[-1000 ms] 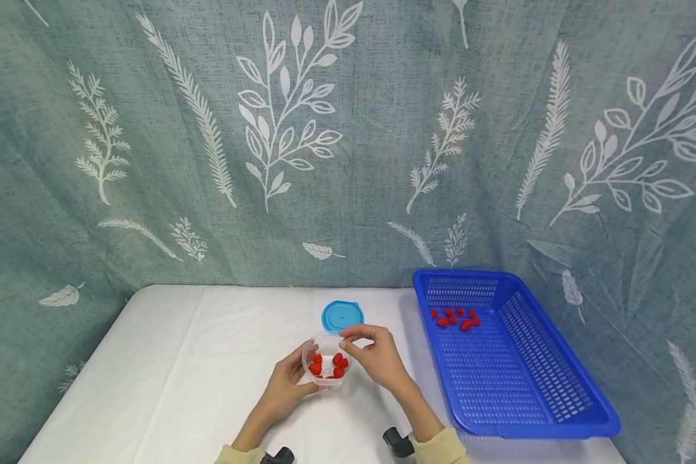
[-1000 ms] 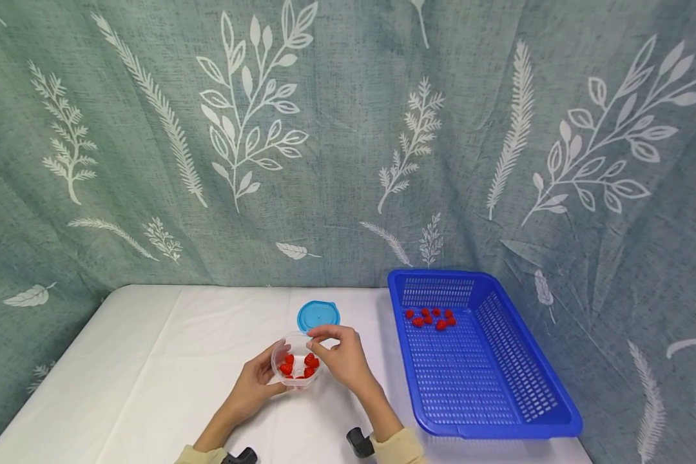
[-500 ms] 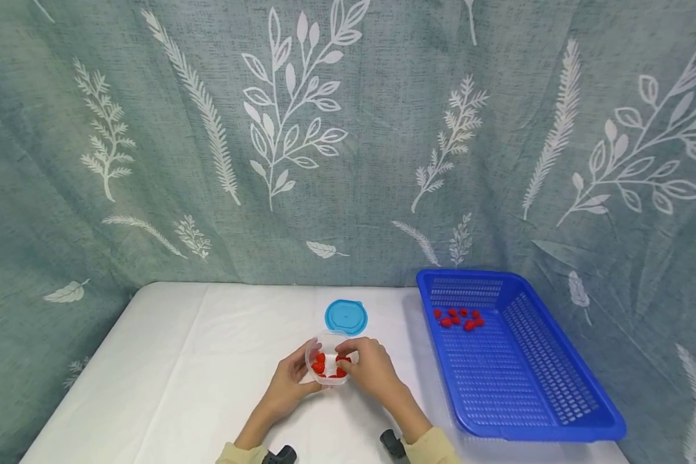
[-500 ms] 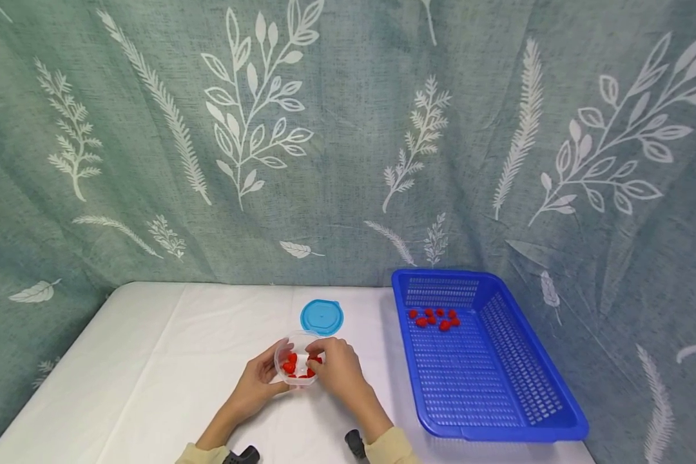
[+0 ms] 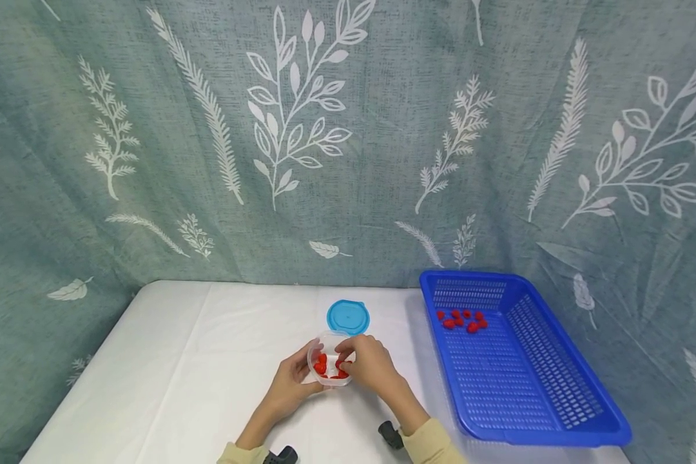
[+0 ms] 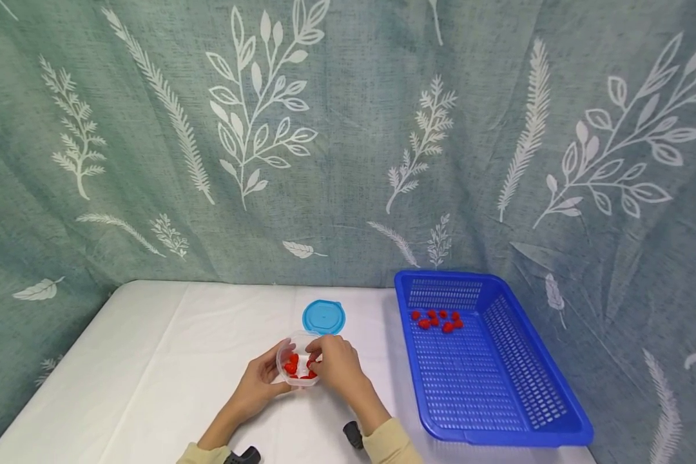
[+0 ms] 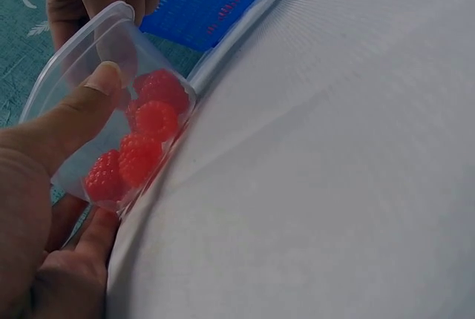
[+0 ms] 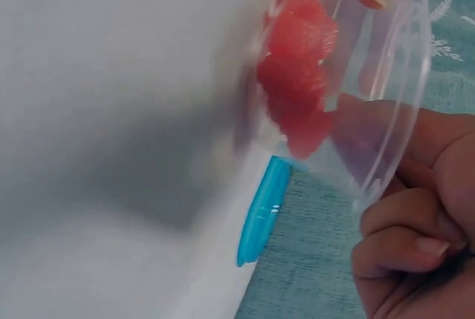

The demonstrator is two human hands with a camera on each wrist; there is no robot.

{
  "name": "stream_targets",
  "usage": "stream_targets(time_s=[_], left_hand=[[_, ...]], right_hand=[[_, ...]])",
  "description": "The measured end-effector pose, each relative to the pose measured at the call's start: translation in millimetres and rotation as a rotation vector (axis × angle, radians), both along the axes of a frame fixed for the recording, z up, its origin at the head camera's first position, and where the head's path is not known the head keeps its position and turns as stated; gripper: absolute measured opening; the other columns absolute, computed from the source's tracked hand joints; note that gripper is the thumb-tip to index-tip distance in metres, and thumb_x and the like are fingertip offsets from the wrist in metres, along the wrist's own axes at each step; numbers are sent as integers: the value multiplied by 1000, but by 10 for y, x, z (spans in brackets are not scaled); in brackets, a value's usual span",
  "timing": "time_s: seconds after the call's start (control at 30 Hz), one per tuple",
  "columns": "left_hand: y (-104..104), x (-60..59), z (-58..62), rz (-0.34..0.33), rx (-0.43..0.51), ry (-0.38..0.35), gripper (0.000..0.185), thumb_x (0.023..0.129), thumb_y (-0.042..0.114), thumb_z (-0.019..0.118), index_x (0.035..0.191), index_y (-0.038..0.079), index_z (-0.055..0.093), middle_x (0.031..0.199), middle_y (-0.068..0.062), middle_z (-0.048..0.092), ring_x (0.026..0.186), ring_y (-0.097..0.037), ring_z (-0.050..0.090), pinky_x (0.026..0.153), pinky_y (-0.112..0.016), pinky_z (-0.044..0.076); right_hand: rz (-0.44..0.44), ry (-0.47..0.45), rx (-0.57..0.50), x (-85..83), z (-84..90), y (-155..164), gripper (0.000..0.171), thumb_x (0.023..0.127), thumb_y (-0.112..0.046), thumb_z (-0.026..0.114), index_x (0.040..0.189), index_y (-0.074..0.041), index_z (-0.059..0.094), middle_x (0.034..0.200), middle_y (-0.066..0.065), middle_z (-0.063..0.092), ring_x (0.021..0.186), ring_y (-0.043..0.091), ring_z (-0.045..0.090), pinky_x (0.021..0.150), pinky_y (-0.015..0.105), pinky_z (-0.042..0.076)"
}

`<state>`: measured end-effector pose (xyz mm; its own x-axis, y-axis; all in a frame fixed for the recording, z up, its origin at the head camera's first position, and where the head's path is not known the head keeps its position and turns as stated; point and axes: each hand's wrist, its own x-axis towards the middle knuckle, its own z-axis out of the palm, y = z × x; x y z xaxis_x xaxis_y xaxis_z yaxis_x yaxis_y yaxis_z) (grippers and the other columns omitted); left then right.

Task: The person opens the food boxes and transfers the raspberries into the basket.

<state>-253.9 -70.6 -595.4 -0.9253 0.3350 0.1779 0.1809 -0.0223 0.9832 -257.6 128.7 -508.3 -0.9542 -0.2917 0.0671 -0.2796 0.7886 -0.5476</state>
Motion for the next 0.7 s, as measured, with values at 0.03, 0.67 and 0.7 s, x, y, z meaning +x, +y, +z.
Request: stream_targets(time_s=[0.03,0.67,0.7], left_hand=[[-3,2,5,-2,2,-1,91,80,-1,84,156,1,35,154,-22,47,146,-31,41,117,-26,36],[-11,4,-6,-7,4,-3,91,79,-1,84,157,2,35,154,-20,47,148,-31,39,118,-25,34],[-14,6,-6,-6,7,-4,91,79,-1,84,157,3,36,154,-20,47,147,-30,39,118,-25,34]], right_hand=[[1,1,-17,-5,-9,10,25,83,-4,81,107,-5,78,89,0,76,92,27,68,76,38,58],[58,-104,73,-91,-55,-50,3,88,-14,79,90,-13,77,86,-5,73,74,10,60,64,31,53],[68,-99,74,-91,-66,-46,3,89,-15,78,90,-13,76,87,-5,73,74,9,60,64,30,52]])
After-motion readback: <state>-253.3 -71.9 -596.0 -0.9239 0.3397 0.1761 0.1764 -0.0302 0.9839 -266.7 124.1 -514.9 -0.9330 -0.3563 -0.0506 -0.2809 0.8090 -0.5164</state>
